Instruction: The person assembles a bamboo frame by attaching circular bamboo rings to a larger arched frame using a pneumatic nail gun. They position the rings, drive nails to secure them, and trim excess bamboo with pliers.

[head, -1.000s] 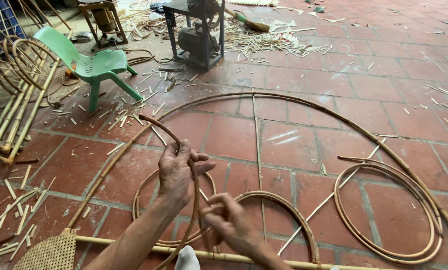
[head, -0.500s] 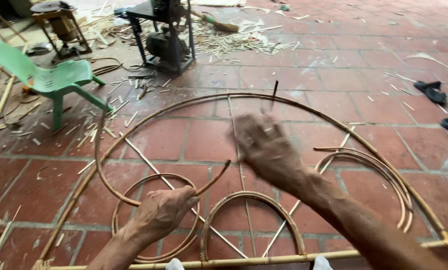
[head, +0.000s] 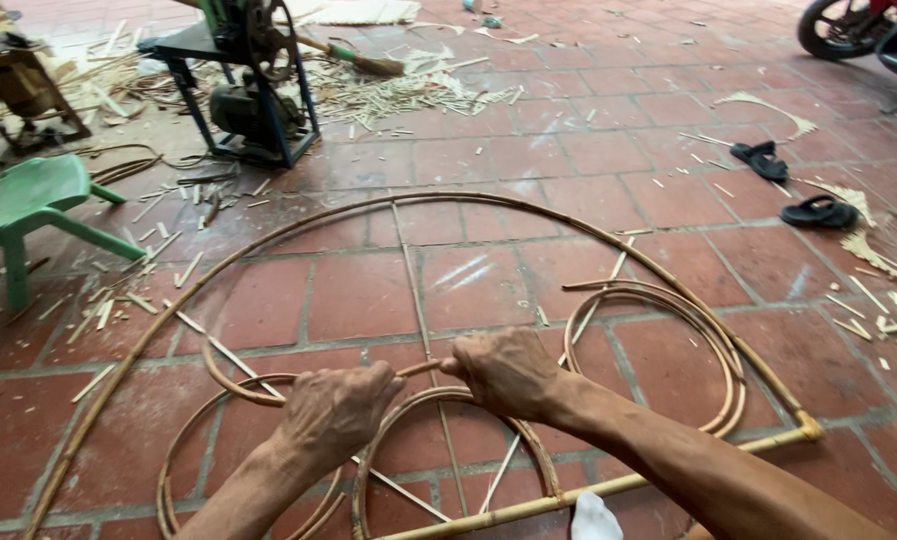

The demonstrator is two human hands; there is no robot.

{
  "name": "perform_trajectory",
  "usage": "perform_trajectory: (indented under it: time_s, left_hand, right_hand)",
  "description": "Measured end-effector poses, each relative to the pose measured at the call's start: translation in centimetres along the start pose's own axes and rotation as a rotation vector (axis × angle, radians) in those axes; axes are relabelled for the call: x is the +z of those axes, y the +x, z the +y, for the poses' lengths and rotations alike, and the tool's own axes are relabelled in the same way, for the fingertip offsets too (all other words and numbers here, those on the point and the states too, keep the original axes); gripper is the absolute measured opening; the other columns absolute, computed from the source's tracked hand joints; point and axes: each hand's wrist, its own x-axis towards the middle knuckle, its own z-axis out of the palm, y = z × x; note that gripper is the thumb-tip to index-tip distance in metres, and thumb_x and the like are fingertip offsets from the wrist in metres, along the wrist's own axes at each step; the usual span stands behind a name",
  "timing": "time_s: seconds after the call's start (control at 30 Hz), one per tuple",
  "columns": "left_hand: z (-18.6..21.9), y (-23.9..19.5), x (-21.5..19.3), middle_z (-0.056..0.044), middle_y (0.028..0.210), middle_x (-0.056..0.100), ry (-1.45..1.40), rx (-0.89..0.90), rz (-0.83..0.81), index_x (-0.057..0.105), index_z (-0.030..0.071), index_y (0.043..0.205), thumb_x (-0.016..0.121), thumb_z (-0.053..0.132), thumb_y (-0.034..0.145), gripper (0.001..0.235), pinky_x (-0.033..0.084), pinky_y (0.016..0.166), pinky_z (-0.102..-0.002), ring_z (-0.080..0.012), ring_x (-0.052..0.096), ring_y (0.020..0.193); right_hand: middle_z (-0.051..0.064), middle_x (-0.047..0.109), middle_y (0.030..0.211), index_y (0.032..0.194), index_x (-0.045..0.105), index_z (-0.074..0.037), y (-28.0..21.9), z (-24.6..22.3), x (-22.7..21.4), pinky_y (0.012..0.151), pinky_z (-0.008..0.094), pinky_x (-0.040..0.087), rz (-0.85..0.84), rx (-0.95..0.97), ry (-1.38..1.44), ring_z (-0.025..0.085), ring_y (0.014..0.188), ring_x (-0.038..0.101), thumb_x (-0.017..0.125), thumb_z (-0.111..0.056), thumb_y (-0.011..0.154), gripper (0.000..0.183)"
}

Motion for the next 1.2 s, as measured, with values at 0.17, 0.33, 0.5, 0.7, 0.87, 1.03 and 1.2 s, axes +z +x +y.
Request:
perform_trajectory:
  time_s: [0.17,0.33,0.5,0.7,0.87,1.03,1.2]
  left_hand:
    - [0.9,1.6,0.5,-0.011,0.052,0.059,0.017,0.0,-0.141,0.058,0.013,0.082,0.051,0.044,0.103,0.039,0.047,0.05,-0.048,-0.0317,0.063,0.048]
    - [1.1,0.5,0.9,-0.011,0.059,0.062,-0.083,0.192,-0.077,0.06,0.012,0.083,0.053,0.039,0.1,0.033,0.048,0.05,-0.05,-0.0335,0.065,0.051]
    - [4.0,1.8,1.8,-0.015,0.061,0.066,-0.07,-0.103,-0.139,0.063,0.011,0.088,0.054,0.042,0.099,0.034,0.051,0.058,-0.052,-0.0366,0.066,0.059]
    - [3.9,1.6,-0.6,-0.013,0.07,0.069,-0.214,-0.195,-0.373,0.07,0.014,0.085,0.06,0.051,0.095,0.04,0.054,0.067,-0.05,-0.0342,0.069,0.067]
    - [1.4,-0.8,-1.7,-0.011,0.066,0.069,-0.166,0.027,-0.324,0.069,0.013,0.078,0.058,0.053,0.092,0.043,0.049,0.064,-0.051,-0.0345,0.067,0.065]
    - [1.8,-1.5,1.2,-0.011,0.057,0.064,0.024,0.055,-0.093,0.059,0.012,0.074,0.054,0.055,0.094,0.047,0.047,0.05,-0.05,-0.033,0.064,0.053]
    - [1.1,0.3,2.1,-0.009,0.049,0.059,0.136,-0.086,-0.081,0.054,0.012,0.068,0.043,0.057,0.101,0.057,0.047,0.04,-0.042,-0.0232,0.059,0.04]
  right_hand:
    - [0.014,0.066,0.066,0.085,0.071,-0.011,-0.8,2.6,-1.6,0.051,0.045,0.045,-0.202,0.199,0.237,0.031,0.055,0.063,0.064,-0.038,0.096,0.03]
    - [0.008,0.065,0.065,0.083,0.066,-0.006,-3.7,3.6,-1.8,0.053,0.039,0.049,-0.163,0.011,0.378,0.022,0.056,0.061,0.066,-0.026,0.097,0.025]
    - [0.009,0.059,0.066,0.078,0.062,-0.004,-3.5,4.6,0.0,0.053,0.041,0.045,-0.089,0.062,0.021,0.023,0.055,0.054,0.066,-0.018,0.096,0.024]
    - [0.012,0.058,0.07,0.089,0.069,-0.004,-5.7,6.2,-3.3,0.06,0.042,0.047,-0.191,0.101,0.459,0.027,0.065,0.056,0.067,-0.023,0.097,0.021]
    - [0.01,0.063,0.072,0.091,0.07,-0.007,-8.8,6.0,-5.1,0.06,0.041,0.049,-0.243,0.077,0.392,0.024,0.068,0.062,0.068,-0.028,0.094,0.022]
    - [0.011,0.054,0.053,0.072,0.055,-0.007,-9.4,4.5,-3.1,0.045,0.043,0.041,-0.017,0.045,-0.037,0.026,0.044,0.052,0.065,-0.043,0.096,0.045]
    - [0.006,0.047,0.043,0.068,0.05,-0.011,-8.1,3.8,-2.5,0.038,0.042,0.037,-0.013,0.204,-0.119,0.021,0.033,0.045,0.055,-0.046,0.101,0.049]
